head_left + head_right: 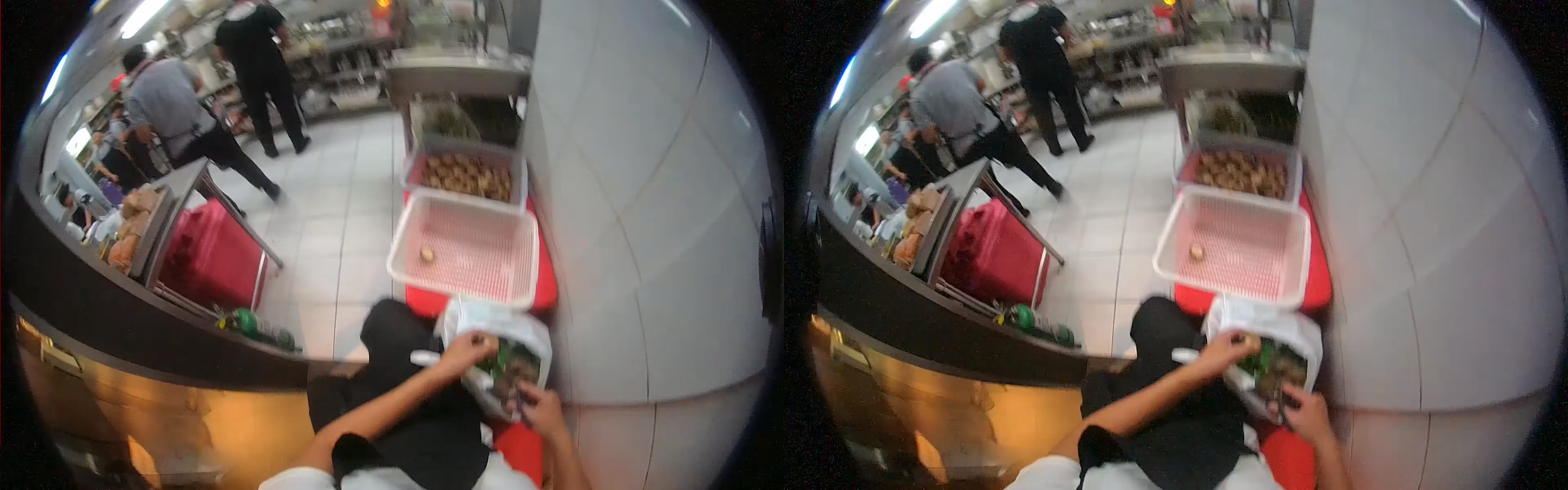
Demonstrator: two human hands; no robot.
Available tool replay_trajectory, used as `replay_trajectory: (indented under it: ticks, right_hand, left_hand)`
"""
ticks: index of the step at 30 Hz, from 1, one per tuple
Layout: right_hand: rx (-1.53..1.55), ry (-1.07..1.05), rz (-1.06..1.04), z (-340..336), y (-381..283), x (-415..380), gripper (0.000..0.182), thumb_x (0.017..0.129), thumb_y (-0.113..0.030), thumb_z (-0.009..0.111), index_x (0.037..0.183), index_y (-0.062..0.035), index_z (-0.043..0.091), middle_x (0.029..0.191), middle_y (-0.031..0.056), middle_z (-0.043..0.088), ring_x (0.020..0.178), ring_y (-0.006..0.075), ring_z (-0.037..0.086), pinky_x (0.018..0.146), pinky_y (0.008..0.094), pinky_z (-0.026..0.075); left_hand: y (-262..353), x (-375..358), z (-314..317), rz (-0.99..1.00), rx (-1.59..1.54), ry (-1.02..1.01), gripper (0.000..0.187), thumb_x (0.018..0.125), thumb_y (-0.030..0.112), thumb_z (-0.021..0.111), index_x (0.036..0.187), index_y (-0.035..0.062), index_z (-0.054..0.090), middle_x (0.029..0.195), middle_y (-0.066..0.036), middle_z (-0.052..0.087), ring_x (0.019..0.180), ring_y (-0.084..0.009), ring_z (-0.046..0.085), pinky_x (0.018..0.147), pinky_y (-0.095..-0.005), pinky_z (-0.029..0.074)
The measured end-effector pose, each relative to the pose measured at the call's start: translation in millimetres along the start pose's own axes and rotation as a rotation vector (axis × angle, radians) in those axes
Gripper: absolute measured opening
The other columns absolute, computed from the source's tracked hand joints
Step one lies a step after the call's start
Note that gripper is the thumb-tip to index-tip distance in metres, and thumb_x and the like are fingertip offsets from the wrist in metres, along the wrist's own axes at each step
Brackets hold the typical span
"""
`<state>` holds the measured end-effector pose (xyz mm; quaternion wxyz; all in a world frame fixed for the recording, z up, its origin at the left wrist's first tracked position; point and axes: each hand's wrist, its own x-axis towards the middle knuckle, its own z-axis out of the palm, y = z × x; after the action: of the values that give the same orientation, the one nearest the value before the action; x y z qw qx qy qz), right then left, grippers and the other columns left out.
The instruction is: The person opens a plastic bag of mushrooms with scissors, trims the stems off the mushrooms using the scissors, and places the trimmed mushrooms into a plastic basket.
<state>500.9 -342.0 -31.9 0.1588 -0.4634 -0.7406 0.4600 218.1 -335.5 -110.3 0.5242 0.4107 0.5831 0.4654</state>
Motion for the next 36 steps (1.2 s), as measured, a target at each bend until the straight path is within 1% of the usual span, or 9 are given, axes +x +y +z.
replay_trajectory:
  ticks: [1,2,4,7,14,20,25,31,36]
  right_hand:
    - [0.154,-0.049,0.034,2,6,3,0.053,0.083,-0.025,0.090,0.126,0.0011,0.072,0.105,0.0145,0.080,0.093,0.0168,0.073,0.087,0.0338,0.057]
    - [0.279,-0.060,0.059,-1,10,1,0.050,0.086,-0.022,0.088,0.125,0.0041,0.072,0.094,0.0090,0.077,0.084,0.0126,0.068,0.079,0.0293,0.055]
    - [0.597,-0.203,0.315,-13,-25,2,0.036,0.091,-0.016,0.082,0.123,-0.0021,0.073,0.077,-0.0014,0.065,0.067,0.0048,0.058,0.059,0.0211,0.047]
    - [0.612,-0.247,0.356,-19,-45,2,0.034,0.097,-0.024,0.075,0.123,-0.0024,0.072,0.076,-0.0029,0.063,0.063,0.0053,0.059,0.055,0.0218,0.047]
    - [0.712,-0.405,0.358,-24,-53,8,0.039,0.103,-0.034,0.068,0.123,-0.0005,0.070,0.075,-0.0017,0.063,0.061,0.0071,0.059,0.056,0.0222,0.048]
    - [0.816,-0.483,0.382,-18,-47,14,0.053,0.107,-0.050,0.056,0.127,-0.0012,0.066,0.079,0.0018,0.064,0.065,0.0099,0.060,0.057,0.0252,0.050]
    - [0.984,-0.541,0.486,-10,-33,15,0.065,0.106,-0.061,0.051,0.131,-0.0025,0.062,0.083,0.0035,0.064,0.069,0.0112,0.061,0.058,0.0282,0.051]
    - [1.063,-0.550,0.519,-10,-24,15,0.060,0.106,-0.057,0.055,0.129,-0.0020,0.064,0.080,0.0020,0.062,0.065,0.0104,0.059,0.055,0.0265,0.050]
    - [1.019,-0.447,0.498,-1,-21,17,0.043,0.104,-0.040,0.065,0.122,0.0002,0.067,0.073,-0.0016,0.060,0.054,0.0066,0.054,0.047,0.0212,0.044]
  left_hand:
    - [28,-10,-1,-0.073,-0.165,-0.054,0.053,0.089,0.031,0.081,0.122,-0.0063,0.066,0.110,-0.012,0.073,0.098,-0.0180,0.069,0.087,-0.0355,0.057]
    - [31,-9,-2,-0.064,-0.195,-0.058,0.054,0.089,0.029,0.082,0.124,-0.0078,0.062,0.112,-0.014,0.072,0.099,-0.0186,0.069,0.087,-0.0340,0.057]
    - [60,-23,-3,-0.085,-0.218,-0.048,0.051,0.090,0.021,0.084,0.123,-0.0082,0.058,0.113,-0.016,0.072,0.101,-0.0175,0.070,0.088,-0.0324,0.058]
    - [54,-24,-4,0.016,-0.302,-0.114,0.046,0.094,0.014,0.081,0.127,-0.0078,0.059,0.115,-0.013,0.073,0.104,-0.0165,0.070,0.090,-0.0314,0.057]
    - [70,-33,-8,0.114,-0.024,-0.101,0.041,0.096,0.013,0.079,0.131,-0.0036,0.067,0.111,-0.006,0.075,0.099,-0.0118,0.069,0.088,-0.0277,0.056]
    - [93,-42,-10,0.241,0.307,-0.105,0.046,0.092,0.012,0.080,0.133,-0.0033,0.066,0.105,-0.017,0.075,0.091,-0.0166,0.071,0.081,-0.0327,0.056]
    - [88,-40,-12,0.359,0.458,-0.119,0.048,0.090,0.013,0.080,0.133,-0.0026,0.067,0.103,-0.020,0.074,0.085,-0.0252,0.072,0.078,-0.0366,0.056]
    - [86,-36,-12,0.345,0.485,-0.166,0.048,0.086,0.014,0.080,0.130,-0.0021,0.069,0.100,-0.020,0.074,0.083,-0.0295,0.072,0.077,-0.0375,0.056]
    - [79,-30,-12,0.397,0.529,-0.141,0.051,0.083,0.010,0.079,0.131,-0.0018,0.068,0.101,-0.021,0.074,0.084,-0.0305,0.072,0.078,-0.0380,0.057]
